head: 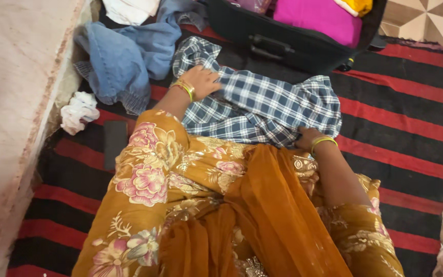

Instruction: The person folds a plaid shirt and places it into an open suitcase on a rug.

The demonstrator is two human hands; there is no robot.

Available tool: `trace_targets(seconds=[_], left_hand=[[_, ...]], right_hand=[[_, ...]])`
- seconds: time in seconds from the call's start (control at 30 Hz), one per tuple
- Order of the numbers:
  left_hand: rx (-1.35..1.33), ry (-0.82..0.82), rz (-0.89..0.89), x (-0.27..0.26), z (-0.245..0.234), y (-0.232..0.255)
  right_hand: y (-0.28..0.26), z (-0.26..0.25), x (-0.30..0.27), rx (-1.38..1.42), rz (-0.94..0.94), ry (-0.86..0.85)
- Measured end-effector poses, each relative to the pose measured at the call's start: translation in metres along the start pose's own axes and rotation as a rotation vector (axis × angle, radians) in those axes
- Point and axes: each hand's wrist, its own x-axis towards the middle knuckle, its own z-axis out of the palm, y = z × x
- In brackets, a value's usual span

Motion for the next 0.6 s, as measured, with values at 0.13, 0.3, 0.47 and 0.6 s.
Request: trace_targets(seconds=[0.13,0.3,0.47,0.6], left_hand=[[-0.081,-0.279,-0.153,-0.006,-0.004,0.011],[-0.365,-0.286,-0.367,-0.002,-0.006,0.010],[-0.478,-0.215,-0.469,-0.003,0.008,0.007],[-0.566,-0.004,-0.604,-0.005,0.028,-0.001]], right_hand=[[-0.002,-0.011,-0.011,0.043,-0.001,0.024],[0.031,-0.018,-0.014,0.179,0.161,0.109],[0.065,-0.004,0.015,0.133,0.279,-0.128],[0.059,-0.005,-0.003,0.241,0.436,-0.029]])
